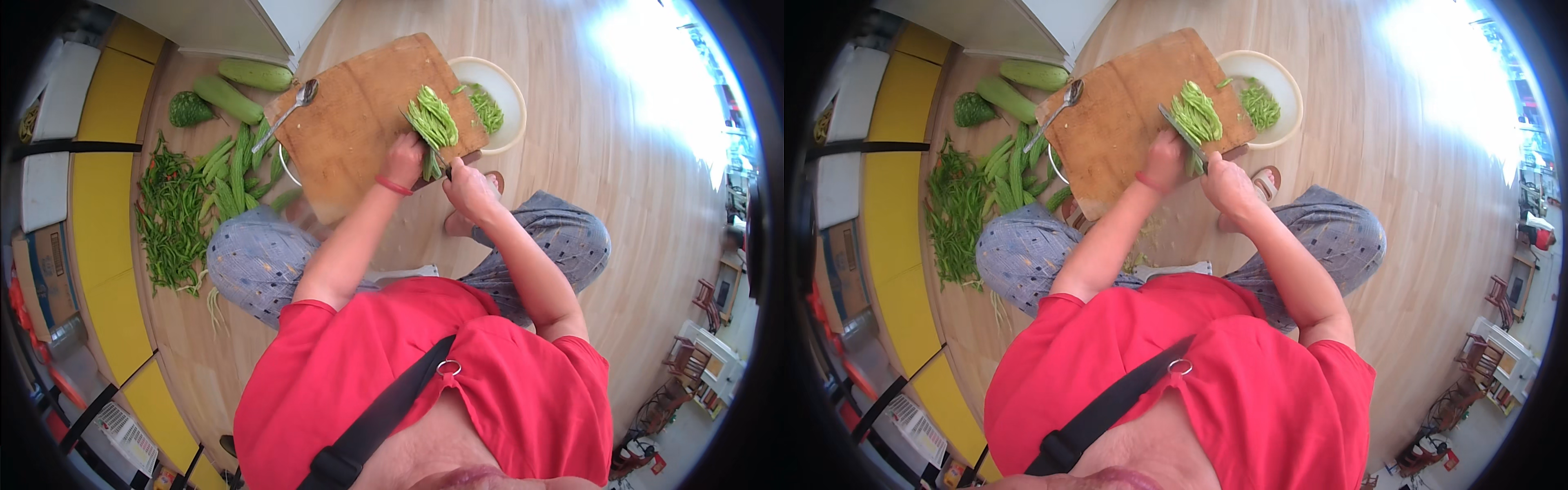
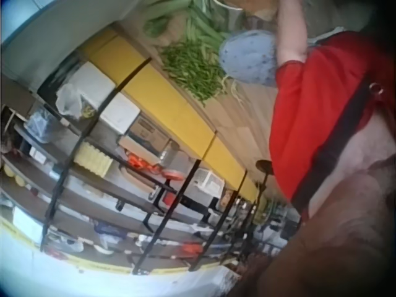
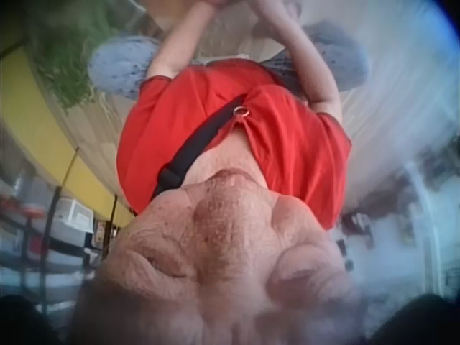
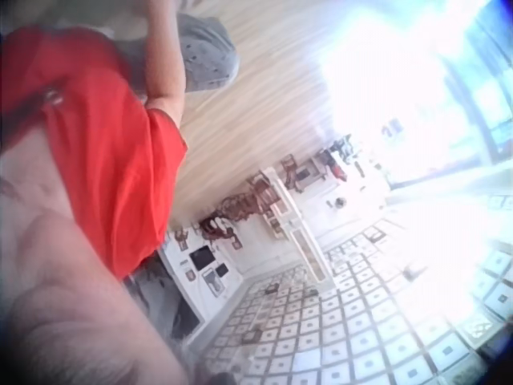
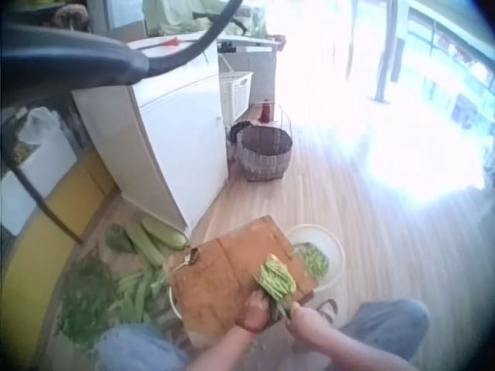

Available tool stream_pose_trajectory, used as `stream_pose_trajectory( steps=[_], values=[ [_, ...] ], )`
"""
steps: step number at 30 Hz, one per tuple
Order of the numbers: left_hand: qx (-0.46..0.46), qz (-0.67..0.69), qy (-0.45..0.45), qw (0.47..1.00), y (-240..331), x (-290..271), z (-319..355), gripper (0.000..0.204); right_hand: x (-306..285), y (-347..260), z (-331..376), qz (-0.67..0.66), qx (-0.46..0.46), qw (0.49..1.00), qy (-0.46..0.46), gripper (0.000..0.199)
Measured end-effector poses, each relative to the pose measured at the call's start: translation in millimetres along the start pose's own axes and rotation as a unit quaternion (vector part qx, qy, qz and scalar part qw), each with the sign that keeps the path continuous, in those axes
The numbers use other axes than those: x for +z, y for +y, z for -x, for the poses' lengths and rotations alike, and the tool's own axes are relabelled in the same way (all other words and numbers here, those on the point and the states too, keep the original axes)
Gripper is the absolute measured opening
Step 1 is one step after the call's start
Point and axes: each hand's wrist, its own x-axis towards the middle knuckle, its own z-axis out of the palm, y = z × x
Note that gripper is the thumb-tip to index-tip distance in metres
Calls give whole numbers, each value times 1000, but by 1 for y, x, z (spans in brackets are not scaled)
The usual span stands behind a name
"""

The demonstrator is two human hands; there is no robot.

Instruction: The person sitting on the floor chops several bitter melons into small pieces using a large knife on a wooden board, then picks up a whole melon from a pile on the floor and begins slicing off the ends with the knife.

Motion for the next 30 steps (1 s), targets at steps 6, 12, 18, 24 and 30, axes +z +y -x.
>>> stream_pose_trajectory(
  steps=[6,12,18,24,30],
  values=[
    [-9,0,-27,1000,7,-6,-3,9,26,16,-24,-33,-14,999,18,23],
    [11,-34,-94,995,14,-18,-1,9,22,12,-26,-42,-17,999,20,24],
    [-17,-31,-120,992,18,-15,3,9,4,5,-11,-29,-18,999,12,24],
    [-4,-20,-82,996,23,-13,7,11,4,14,0,17,-12,1000,-3,25],
    [-13,-5,-99,995,24,-20,9,15,11,14,-14,-5,-25,1000,9,25]
  ],
)
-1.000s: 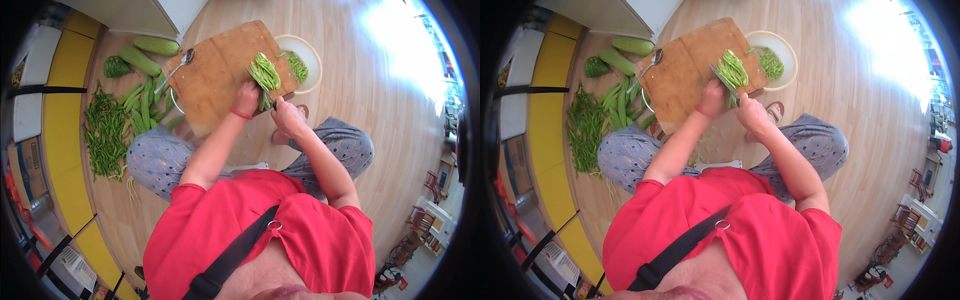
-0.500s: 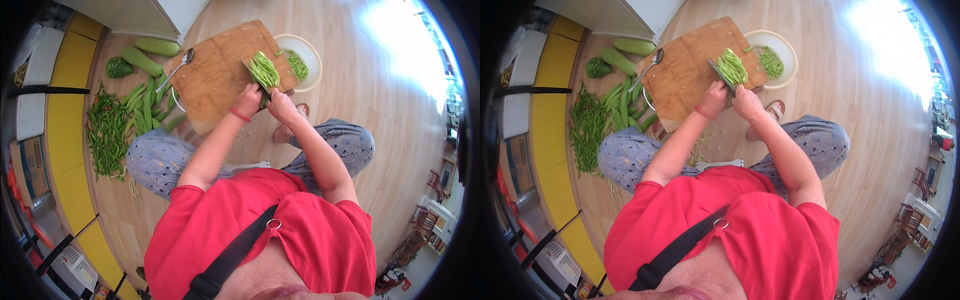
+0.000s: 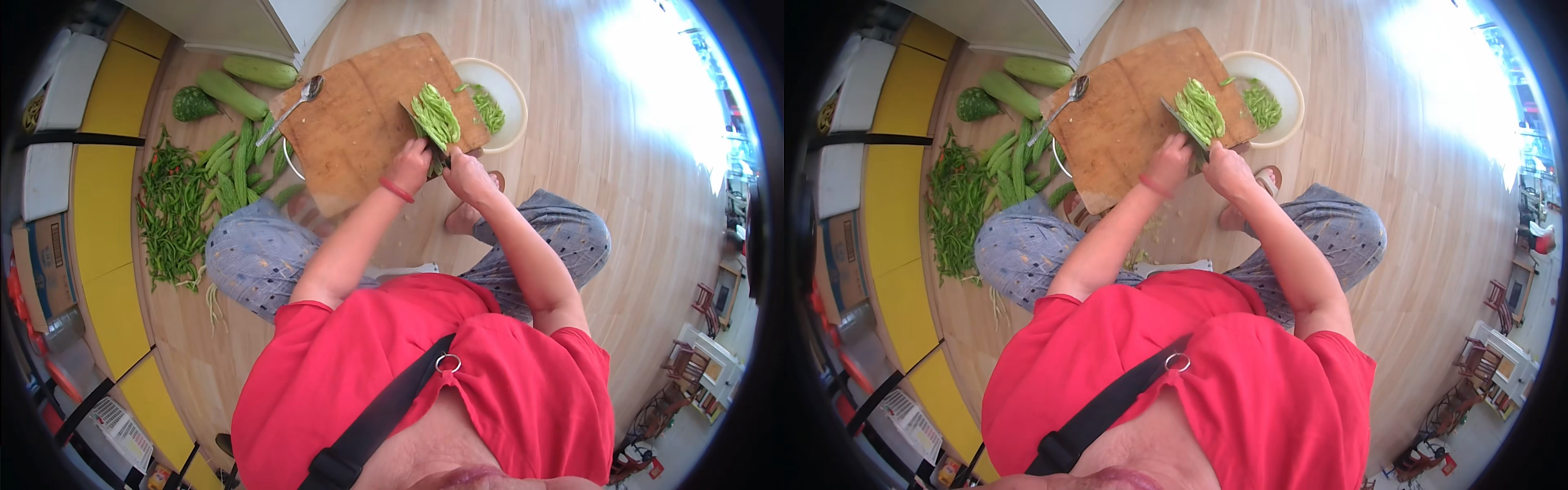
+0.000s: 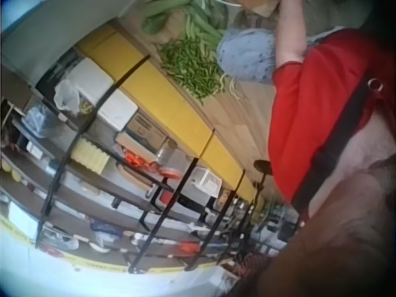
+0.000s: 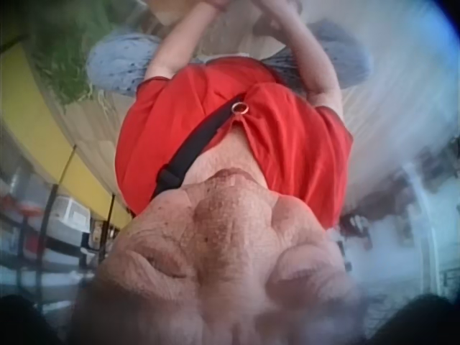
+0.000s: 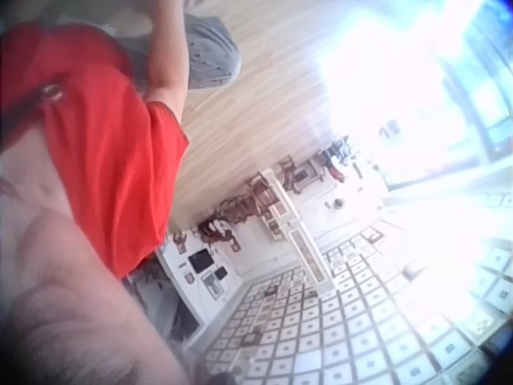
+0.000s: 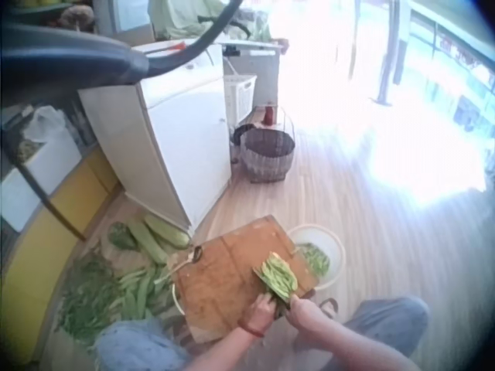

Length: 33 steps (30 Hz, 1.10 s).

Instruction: The person sitting on the floor chops several bitter melons into small pieces using a large knife on a wooden board, then picks up a whole melon from a pile on the floor and begins slicing off the ends with the knife.

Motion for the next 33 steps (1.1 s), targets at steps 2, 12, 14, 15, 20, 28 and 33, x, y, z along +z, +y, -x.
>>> stream_pose_trajectory(
  steps=[2,12,14,15,20,28,33],
  values=[
    [-6,8,17,1000,-1,1,0,16,-6,-4,7,9,-7,1000,-5,25],
    [-11,-4,7,1000,0,2,-1,13,4,5,-10,-2,-22,1000,1,23],
    [-9,-2,31,999,-5,6,-1,12,-7,-4,-7,4,-18,1000,-8,23],
    [-9,-1,43,999,-9,8,-2,11,-13,-8,0,11,-16,1000,-12,23],
    [-9,18,44,999,-1,7,0,14,-6,-4,5,2,1,1000,-3,24],
    [-26,6,55,998,-4,8,0,10,-11,0,7,10,-22,1000,-6,23],
    [-14,-2,44,999,2,9,3,9,9,10,-10,5,-34,999,12,23]
  ],
)
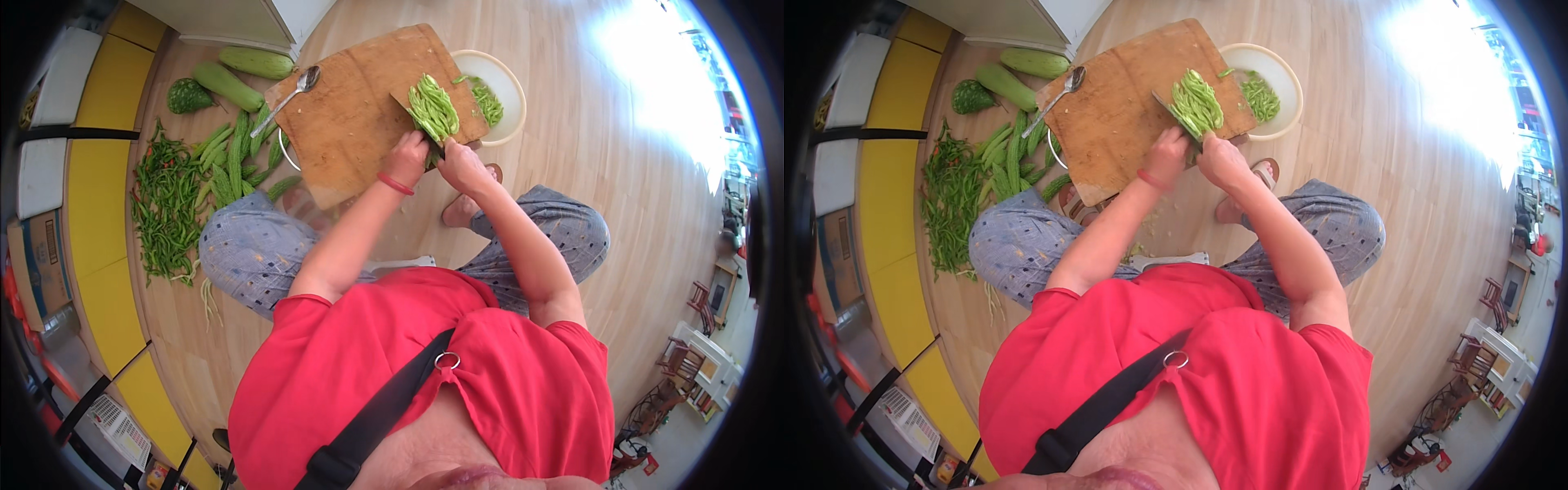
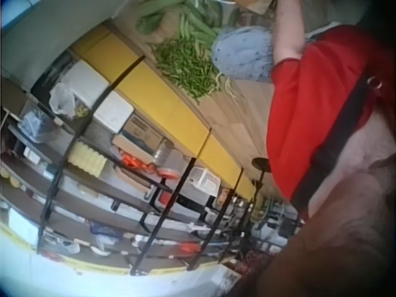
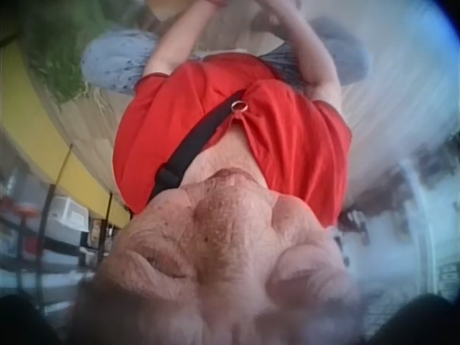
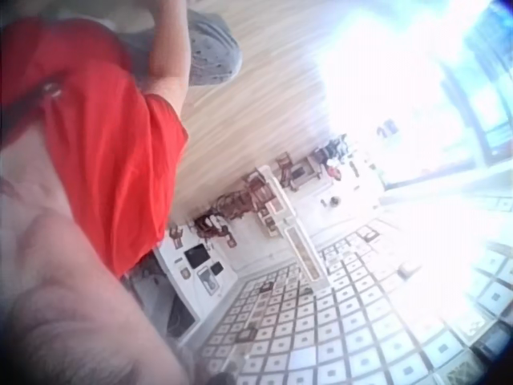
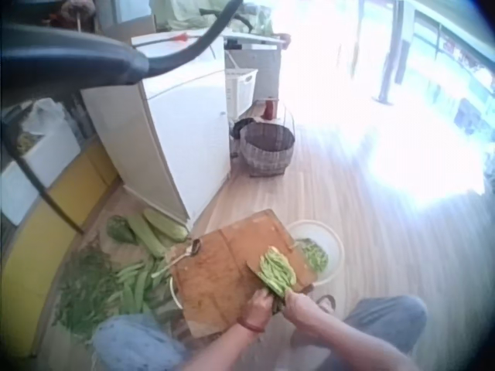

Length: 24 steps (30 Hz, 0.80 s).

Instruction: The person sitting on the floor chops several bitter melons into small pieces using a large knife on a wooden board, then picks up a whole melon from a pile on the floor and begins slicing off the ends with the knife.

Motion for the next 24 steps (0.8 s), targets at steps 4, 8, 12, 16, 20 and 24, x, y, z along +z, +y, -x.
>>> stream_pose_trajectory(
  steps=[4,8,12,16,20,24],
  values=[
    [-3,4,32,999,-1,-4,2,8,-8,-7,6,-3,2,1000,-13,23],
    [-18,12,26,999,-2,-1,-4,8,-21,-5,15,0,-1,1000,-23,24],
    [-9,6,22,1000,-2,4,2,7,-3,3,4,-14,0,1000,-9,24],
    [-8,9,49,999,-3,1,3,7,-20,-12,17,-5,24,999,-30,24],
    [-3,22,49,999,-4,5,-2,7,-21,-6,24,-2,20,999,-40,24],
    [13,-3,23,1000,-4,2,-1,7,-9,-8,9,-1,33,999,-27,25]
  ],
)
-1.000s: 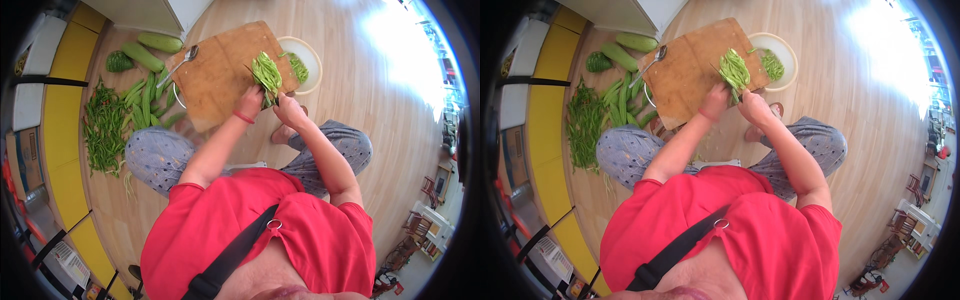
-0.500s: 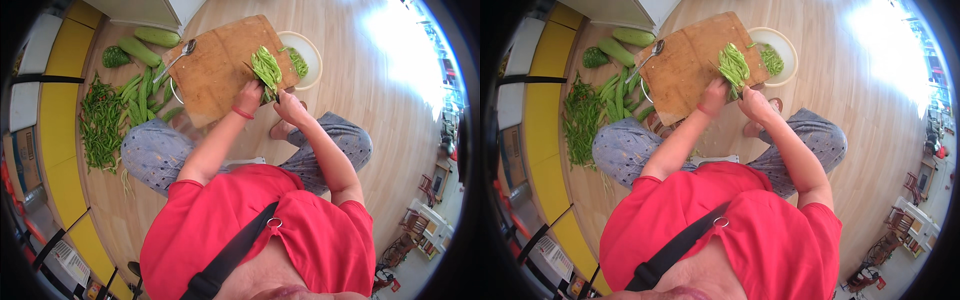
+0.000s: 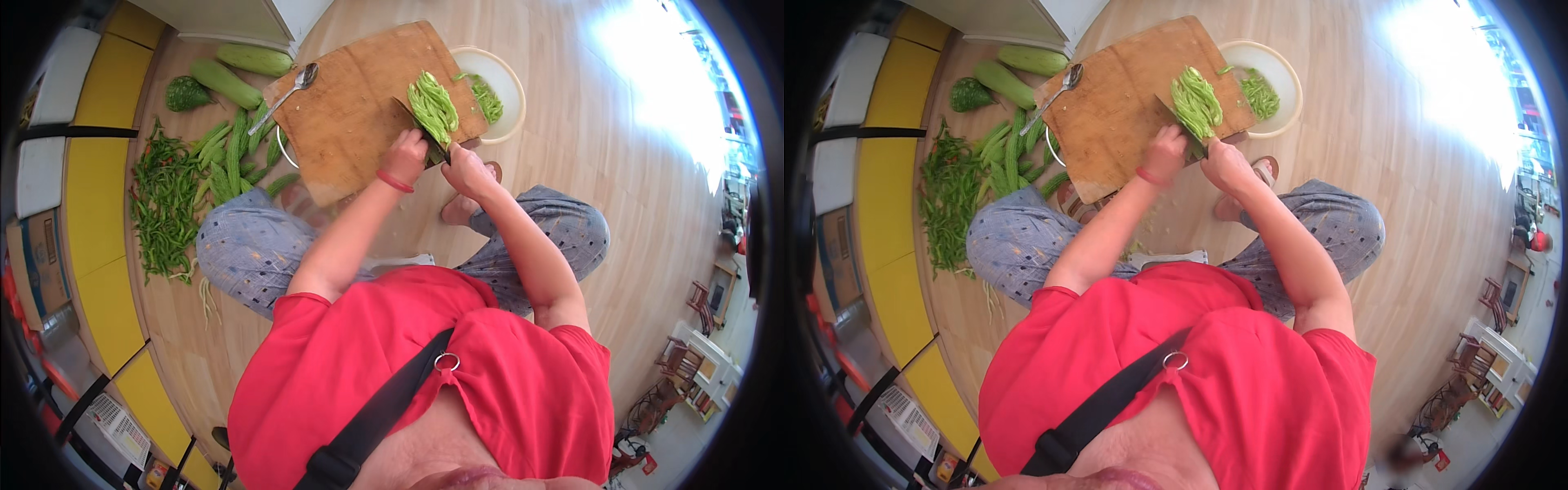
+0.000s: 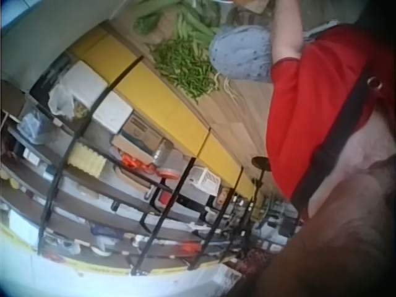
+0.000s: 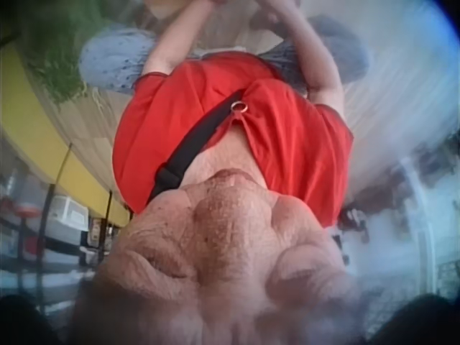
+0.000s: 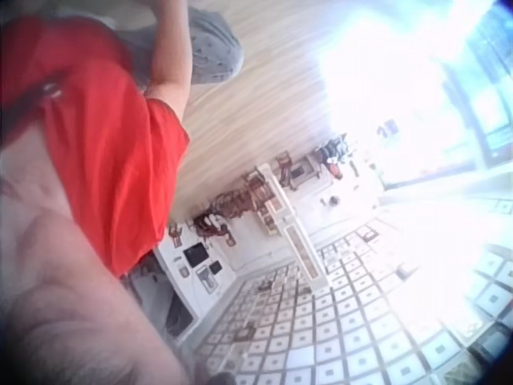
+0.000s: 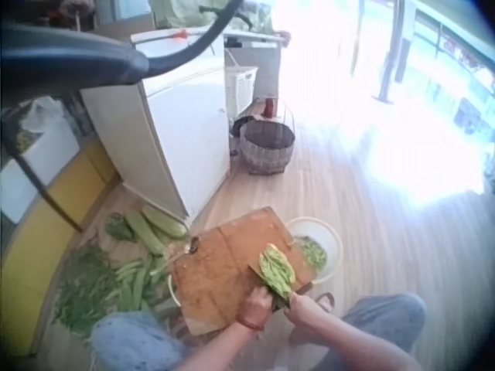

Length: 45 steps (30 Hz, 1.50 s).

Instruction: The person sitting on the floor chops several bitter melons into small pieces using a large knife on a wooden board, then picks up a whole melon from a pile on the floor and begins slicing off the ends with the knife.

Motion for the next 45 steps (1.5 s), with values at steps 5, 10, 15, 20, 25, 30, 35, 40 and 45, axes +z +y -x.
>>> stream_pose_trajectory(
  steps=[5,10,15,20,25,30,35,40,45],
  values=[
    [9,-11,-45,999,23,-10,0,15,2,13,-3,-32,-17,999,-4,26],
    [14,-15,-46,999,16,-1,4,24,7,27,-13,-55,-53,997,11,25],
    [-63,19,-11,998,5,2,-15,26,-9,14,-21,-100,-9,995,-1,23],
    [-60,35,-16,997,6,-3,-22,23,-1,17,-22,-74,-34,996,29,22],
    [-27,6,1,1000,-1,-1,-22,10,-2,14,-20,-61,-36,997,30,23],
    [-48,17,-27,998,-17,10,-17,25,-10,2,-4,-31,-21,999,19,24],
    [-32,17,18,999,-9,7,-25,8,-6,-4,-18,-32,-3,999,12,24],
    [-40,6,-3,999,-12,1,-21,8,-1,0,-23,-34,-17,999,2,25],
    [-67,47,8,997,-14,2,-17,9,-12,-14,-1,-8,1,1000,-4,23]
  ],
)
